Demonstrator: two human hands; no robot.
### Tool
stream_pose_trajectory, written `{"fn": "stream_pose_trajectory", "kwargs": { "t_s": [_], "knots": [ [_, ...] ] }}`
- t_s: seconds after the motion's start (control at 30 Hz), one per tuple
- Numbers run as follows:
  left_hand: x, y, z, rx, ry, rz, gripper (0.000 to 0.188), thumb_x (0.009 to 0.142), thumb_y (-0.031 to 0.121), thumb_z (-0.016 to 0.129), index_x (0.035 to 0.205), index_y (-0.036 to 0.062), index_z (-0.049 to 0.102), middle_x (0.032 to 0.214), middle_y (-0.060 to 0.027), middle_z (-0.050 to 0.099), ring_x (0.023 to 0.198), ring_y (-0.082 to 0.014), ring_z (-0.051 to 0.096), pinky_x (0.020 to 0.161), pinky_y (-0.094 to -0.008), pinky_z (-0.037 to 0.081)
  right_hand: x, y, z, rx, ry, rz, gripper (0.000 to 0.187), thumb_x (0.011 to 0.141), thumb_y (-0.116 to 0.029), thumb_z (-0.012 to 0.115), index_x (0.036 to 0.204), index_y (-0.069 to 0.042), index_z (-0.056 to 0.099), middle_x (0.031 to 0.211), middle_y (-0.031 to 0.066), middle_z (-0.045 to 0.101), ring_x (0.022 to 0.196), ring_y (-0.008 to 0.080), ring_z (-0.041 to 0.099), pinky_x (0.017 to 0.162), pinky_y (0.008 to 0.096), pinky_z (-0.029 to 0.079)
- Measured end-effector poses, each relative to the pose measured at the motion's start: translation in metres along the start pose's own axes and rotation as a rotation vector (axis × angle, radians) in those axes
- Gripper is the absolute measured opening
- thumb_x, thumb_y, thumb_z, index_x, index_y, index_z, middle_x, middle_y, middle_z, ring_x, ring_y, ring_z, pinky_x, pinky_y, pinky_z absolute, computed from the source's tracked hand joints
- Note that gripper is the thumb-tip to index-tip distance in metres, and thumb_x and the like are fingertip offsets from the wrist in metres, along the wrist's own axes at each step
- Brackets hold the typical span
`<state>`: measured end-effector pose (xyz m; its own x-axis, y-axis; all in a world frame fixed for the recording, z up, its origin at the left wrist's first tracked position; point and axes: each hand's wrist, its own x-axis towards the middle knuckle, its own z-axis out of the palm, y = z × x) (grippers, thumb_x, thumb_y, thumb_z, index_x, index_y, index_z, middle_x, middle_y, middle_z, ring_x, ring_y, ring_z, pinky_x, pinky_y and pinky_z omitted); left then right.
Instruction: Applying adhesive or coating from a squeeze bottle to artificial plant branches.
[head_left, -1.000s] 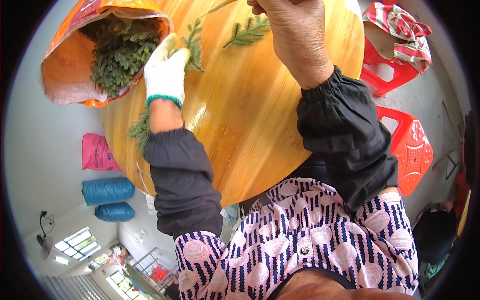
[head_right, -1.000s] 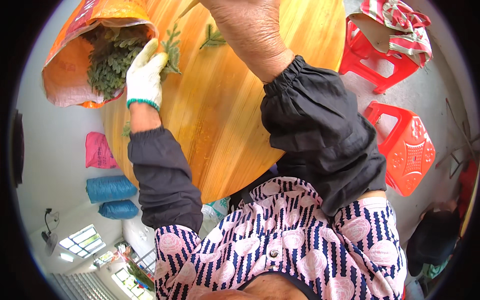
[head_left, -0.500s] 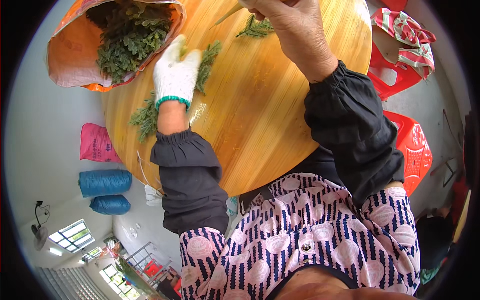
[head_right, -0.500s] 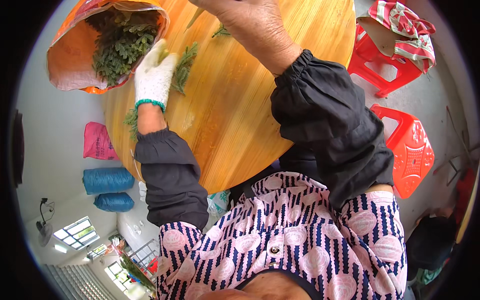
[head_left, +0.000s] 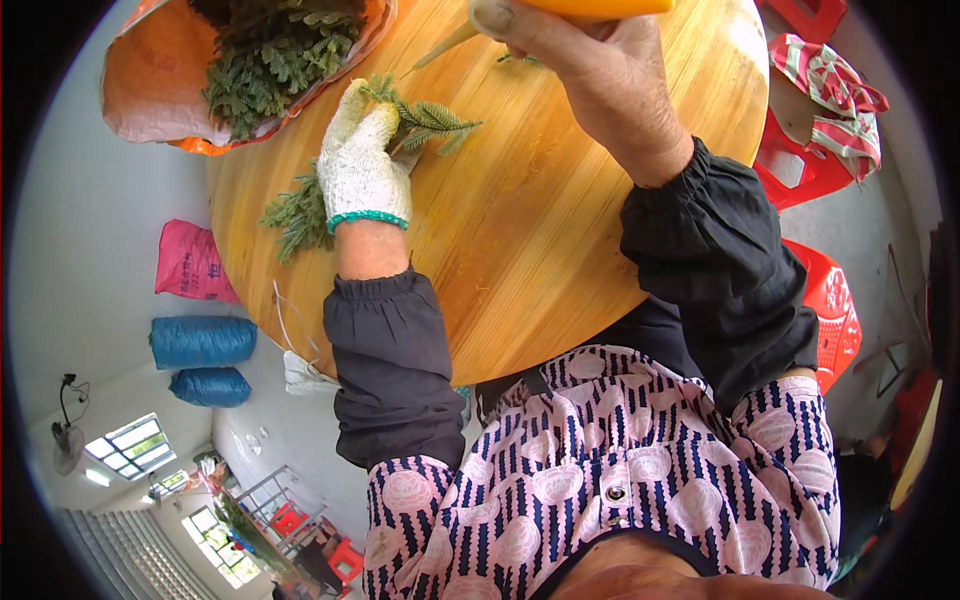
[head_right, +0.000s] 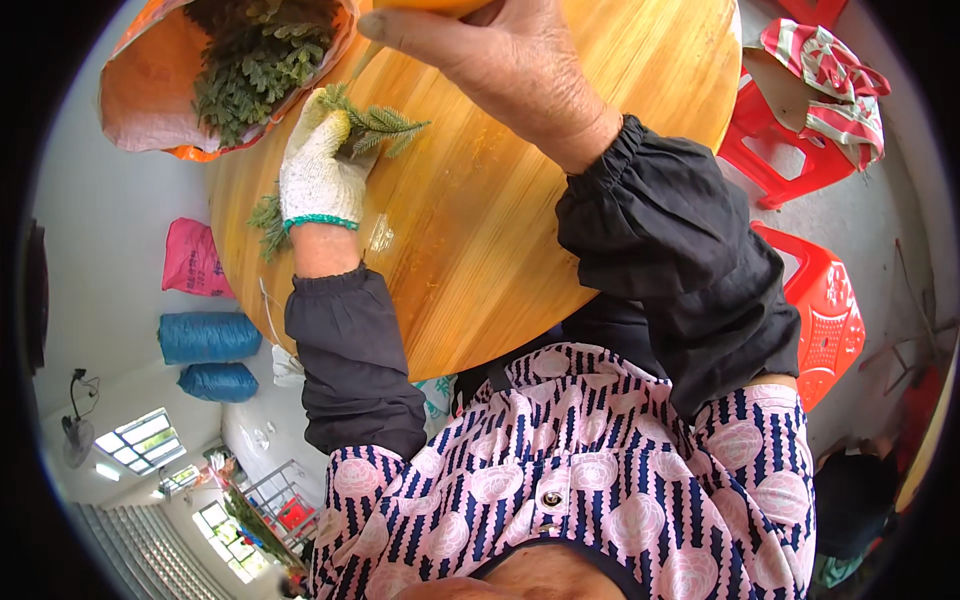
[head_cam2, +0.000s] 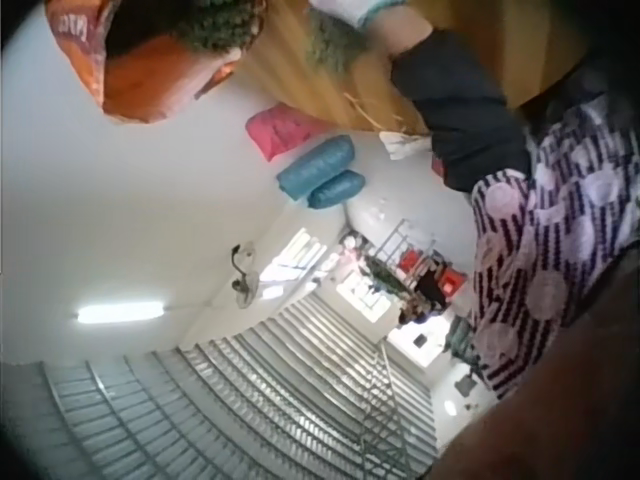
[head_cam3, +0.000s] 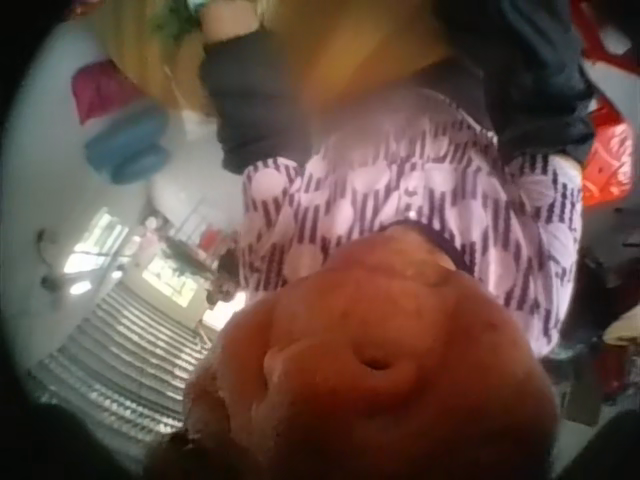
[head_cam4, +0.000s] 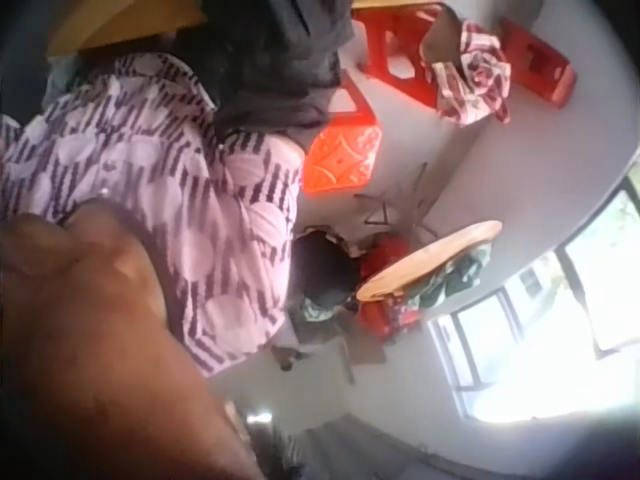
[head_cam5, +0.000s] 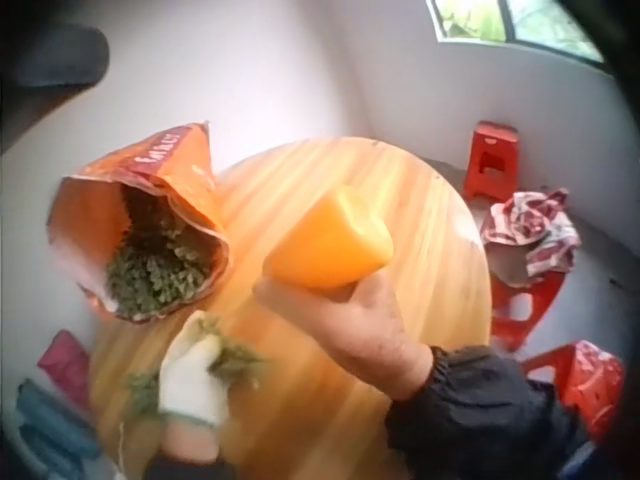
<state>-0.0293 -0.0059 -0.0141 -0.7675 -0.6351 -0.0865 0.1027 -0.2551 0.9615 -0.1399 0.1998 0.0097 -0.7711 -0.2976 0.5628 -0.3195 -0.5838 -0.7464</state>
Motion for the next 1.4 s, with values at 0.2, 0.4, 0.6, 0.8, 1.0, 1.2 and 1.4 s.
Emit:
{"fn": "stream_pose_trajectory", "kwargs": {
  "t_s": [0.2, 0.4, 0.6, 0.8, 1.0, 1.2, 1.4],
  "knots": [
    [-0.013, -0.014, 0.006, -0.208, 0.05, -0.003, 0.046, 0.099, 0.0, 0.054, 0.145, 0.0049, 0.052, 0.131, -0.0154, 0.06, 0.107, -0.031, 0.066, 0.087, -0.0468, 0.06, -0.014, 0.01, 0.007, -0.153, -0.079, -0.036, 0.03, 0.088, -0.007, 0.08, 0.115, -0.006, 0.067, 0.109, 0.0051, 0.068, 0.1, 0.0169, 0.064, 0.087, 0.0327, 0.052],
    [-0.021, -0.019, 0.017, -0.189, 0.053, 0.005, 0.048, 0.101, 0.001, 0.054, 0.148, 0.0009, 0.047, 0.13, -0.0177, 0.059, 0.109, -0.0329, 0.066, 0.089, -0.0459, 0.061, -0.019, 0.005, 0.0, -0.438, -0.251, -0.153, 0.039, 0.088, -0.01, 0.082, 0.123, -0.008, 0.067, 0.119, 0.0066, 0.068, 0.108, 0.0205, 0.064, 0.093, 0.0357, 0.052],
    [-0.026, -0.02, 0.027, -0.219, 0.019, 0.036, 0.051, 0.1, 0.001, 0.055, 0.15, -0.0022, 0.044, 0.132, -0.0188, 0.058, 0.11, -0.033, 0.066, 0.091, -0.0461, 0.06, -0.025, -0.003, -0.002, -0.297, -0.299, -0.045, 0.041, 0.09, -0.012, 0.08, 0.128, -0.009, 0.066, 0.126, 0.0076, 0.067, 0.117, 0.0206, 0.063, 0.099, 0.0367, 0.051],
    [-0.031, -0.018, 0.036, -0.21, 0.072, 0.085, 0.052, 0.098, -0.001, 0.056, 0.149, -0.0034, 0.045, 0.131, -0.0207, 0.059, 0.107, -0.0312, 0.067, 0.088, -0.0441, 0.062, -0.032, -0.003, -0.009, -2.298, -0.555, -0.942, 0.044, 0.107, -0.022, 0.052, 0.149, -0.012, 0.048, 0.149, 0.0131, 0.051, 0.134, 0.0275, 0.053, 0.11, 0.0429, 0.047],
    [-0.032, -0.016, 0.035, -0.191, 0.125, 0.08, 0.052, 0.097, -0.002, 0.057, 0.148, -0.002, 0.048, 0.125, -0.0204, 0.063, 0.104, -0.0297, 0.068, 0.087, -0.0434, 0.062, -0.038, 0.01, -0.006, -2.308, -0.536, -0.995, 0.05, 0.107, -0.027, 0.049, 0.154, -0.014, 0.043, 0.154, 0.0155, 0.046, 0.14, 0.0325, 0.048, 0.114, 0.0525, 0.043],
    [-0.029, -0.018, 0.032, -0.183, 0.139, 0.102, 0.05, 0.097, -0.002, 0.058, 0.147, 0.0001, 0.051, 0.125, -0.0188, 0.064, 0.104, -0.029, 0.069, 0.088, -0.0436, 0.061, -0.045, 0.002, -0.003, -1.648, -0.625, -0.626, 0.051, 0.105, -0.03, 0.055, 0.152, -0.013, 0.046, 0.151, 0.0139, 0.05, 0.138, 0.0342, 0.05, 0.113, 0.0539, 0.043],
    [-0.026, -0.021, 0.029, -0.184, 0.147, 0.107, 0.048, 0.098, -0.002, 0.058, 0.146, 0.0008, 0.053, 0.127, -0.0188, 0.063, 0.107, -0.0291, 0.068, 0.092, -0.045, 0.06, -0.037, 0.015, -0.003, -0.683, -0.541, -0.228, 0.053, 0.104, -0.026, 0.06, 0.151, -0.009, 0.045, 0.146, 0.0104, 0.054, 0.135, 0.029, 0.052, 0.113, 0.0463, 0.045]
  ]
}}
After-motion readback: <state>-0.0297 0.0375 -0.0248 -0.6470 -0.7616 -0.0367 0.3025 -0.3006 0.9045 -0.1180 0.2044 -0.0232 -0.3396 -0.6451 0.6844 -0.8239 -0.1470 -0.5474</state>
